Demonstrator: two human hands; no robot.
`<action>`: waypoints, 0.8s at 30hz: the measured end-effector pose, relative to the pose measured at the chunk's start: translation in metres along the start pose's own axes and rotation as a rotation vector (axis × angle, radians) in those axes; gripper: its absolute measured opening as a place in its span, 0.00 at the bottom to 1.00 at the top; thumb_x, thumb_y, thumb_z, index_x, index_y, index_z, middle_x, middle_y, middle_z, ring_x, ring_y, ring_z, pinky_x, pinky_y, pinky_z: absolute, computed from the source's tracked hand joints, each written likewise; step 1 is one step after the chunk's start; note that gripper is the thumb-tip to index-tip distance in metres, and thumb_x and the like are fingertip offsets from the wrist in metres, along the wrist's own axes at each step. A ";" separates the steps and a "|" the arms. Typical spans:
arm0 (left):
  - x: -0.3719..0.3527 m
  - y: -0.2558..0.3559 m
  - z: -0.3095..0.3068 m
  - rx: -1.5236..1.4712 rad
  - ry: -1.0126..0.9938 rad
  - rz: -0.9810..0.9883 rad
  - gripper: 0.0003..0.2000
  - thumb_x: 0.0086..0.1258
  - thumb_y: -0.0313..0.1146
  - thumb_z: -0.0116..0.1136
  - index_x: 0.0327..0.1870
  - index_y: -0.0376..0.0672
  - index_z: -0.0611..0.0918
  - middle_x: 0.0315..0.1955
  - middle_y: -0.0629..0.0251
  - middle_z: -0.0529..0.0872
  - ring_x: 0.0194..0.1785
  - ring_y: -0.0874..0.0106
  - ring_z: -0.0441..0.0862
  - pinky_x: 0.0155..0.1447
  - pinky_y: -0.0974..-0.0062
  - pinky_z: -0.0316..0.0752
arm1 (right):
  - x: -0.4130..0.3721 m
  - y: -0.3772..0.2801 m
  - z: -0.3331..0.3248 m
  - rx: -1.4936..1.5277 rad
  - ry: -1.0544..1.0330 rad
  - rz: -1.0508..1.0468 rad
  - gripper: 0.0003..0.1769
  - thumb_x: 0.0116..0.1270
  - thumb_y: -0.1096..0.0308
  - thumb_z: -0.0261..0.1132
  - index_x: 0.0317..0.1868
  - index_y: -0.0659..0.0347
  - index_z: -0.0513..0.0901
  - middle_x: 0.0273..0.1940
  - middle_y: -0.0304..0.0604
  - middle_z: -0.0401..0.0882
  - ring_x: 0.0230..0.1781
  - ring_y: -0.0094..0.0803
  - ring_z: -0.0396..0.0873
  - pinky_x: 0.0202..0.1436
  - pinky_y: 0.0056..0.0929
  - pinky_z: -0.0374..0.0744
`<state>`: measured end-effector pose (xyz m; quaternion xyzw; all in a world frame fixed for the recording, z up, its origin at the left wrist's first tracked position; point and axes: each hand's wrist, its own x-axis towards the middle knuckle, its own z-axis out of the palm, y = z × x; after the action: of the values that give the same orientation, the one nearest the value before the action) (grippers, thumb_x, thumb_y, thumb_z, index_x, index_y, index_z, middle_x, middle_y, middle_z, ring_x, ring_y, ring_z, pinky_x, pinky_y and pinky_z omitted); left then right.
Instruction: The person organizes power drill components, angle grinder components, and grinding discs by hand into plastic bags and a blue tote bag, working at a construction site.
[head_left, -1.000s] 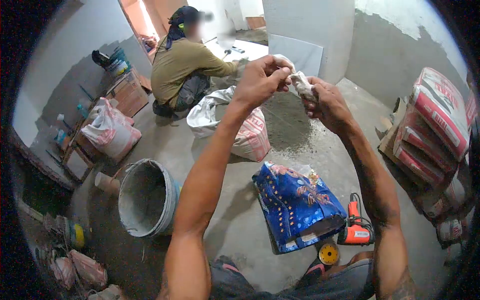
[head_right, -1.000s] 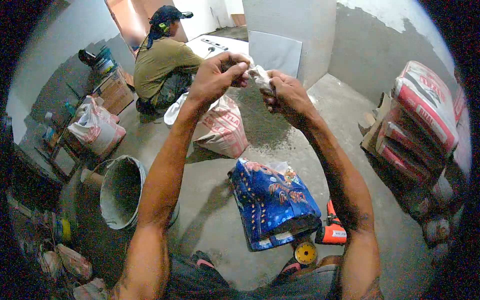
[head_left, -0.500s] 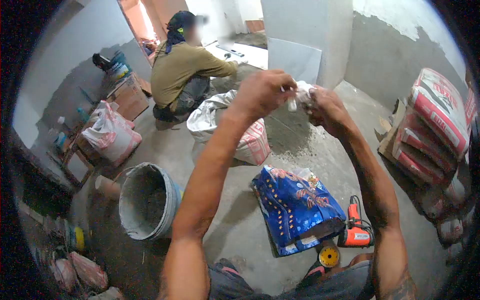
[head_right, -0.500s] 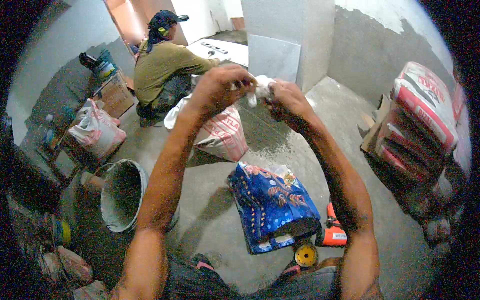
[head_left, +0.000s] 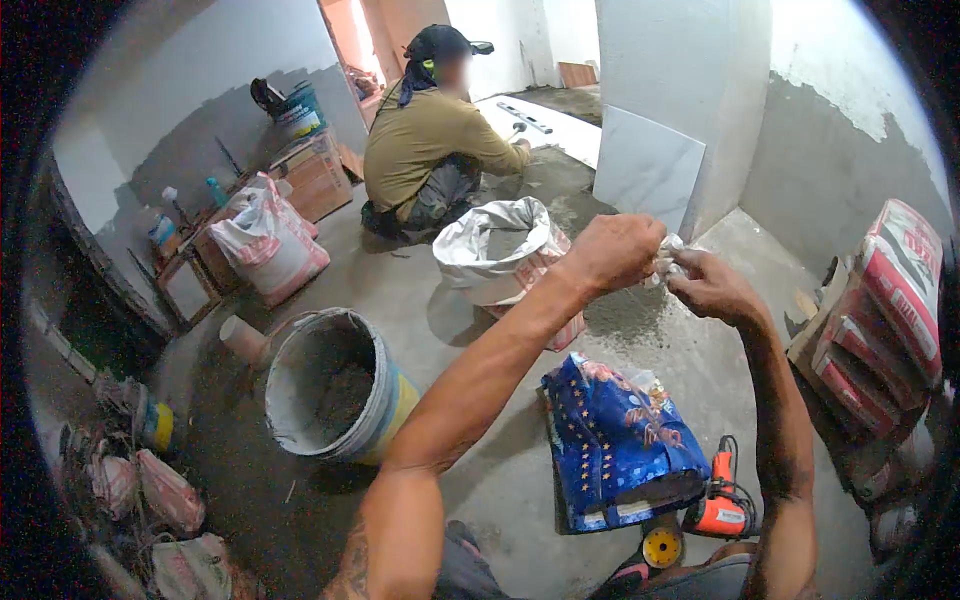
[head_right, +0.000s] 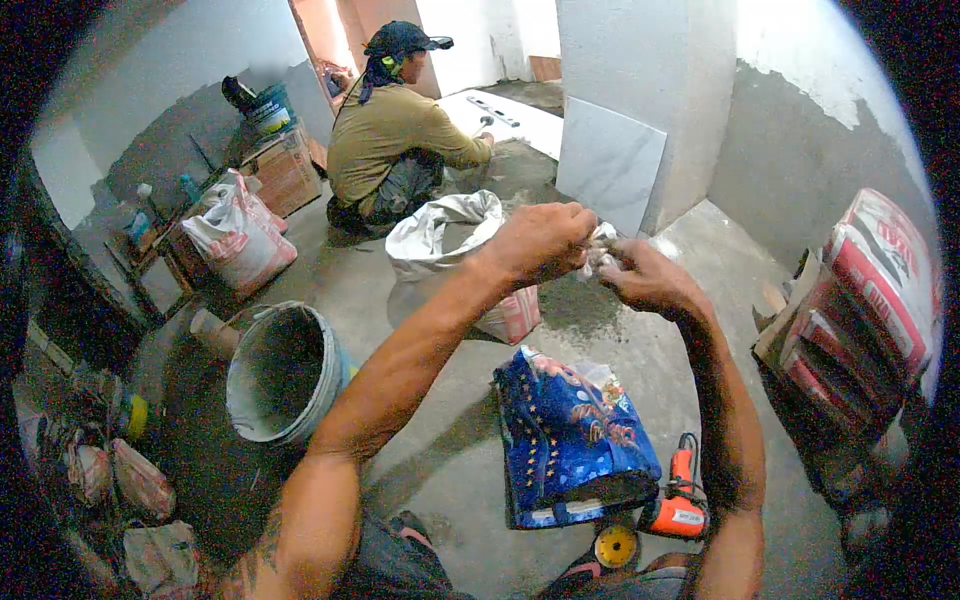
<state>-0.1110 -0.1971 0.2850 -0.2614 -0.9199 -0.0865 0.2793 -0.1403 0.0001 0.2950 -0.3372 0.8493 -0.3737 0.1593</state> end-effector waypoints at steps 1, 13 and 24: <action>-0.001 0.002 0.002 0.004 -0.035 -0.040 0.06 0.60 0.31 0.56 0.36 0.40 0.76 0.32 0.55 0.81 0.40 0.55 0.83 0.44 0.60 0.78 | 0.011 0.021 0.006 -0.075 0.006 -0.136 0.13 0.63 0.65 0.55 0.41 0.66 0.79 0.22 0.37 0.72 0.21 0.27 0.69 0.27 0.31 0.70; -0.010 0.003 -0.007 -0.398 -0.171 -0.139 0.11 0.66 0.27 0.53 0.48 0.39 0.70 0.34 0.53 0.82 0.39 0.54 0.82 0.44 0.61 0.76 | 0.019 0.046 0.023 -0.386 0.127 -0.159 0.12 0.59 0.72 0.59 0.44 0.63 0.75 0.39 0.59 0.76 0.38 0.56 0.77 0.44 0.46 0.76; -0.016 -0.028 -0.009 -0.699 -0.298 -0.140 0.09 0.73 0.27 0.50 0.50 0.42 0.67 0.32 0.70 0.73 0.34 0.81 0.70 0.38 0.81 0.69 | 0.019 0.037 0.015 -0.766 0.206 -0.575 0.15 0.55 0.77 0.61 0.45 0.61 0.75 0.45 0.58 0.71 0.44 0.54 0.78 0.45 0.47 0.78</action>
<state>-0.1101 -0.2309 0.2831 -0.2872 -0.8810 -0.3748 0.0301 -0.1636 -0.0027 0.2570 -0.5538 0.8095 -0.0947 -0.1705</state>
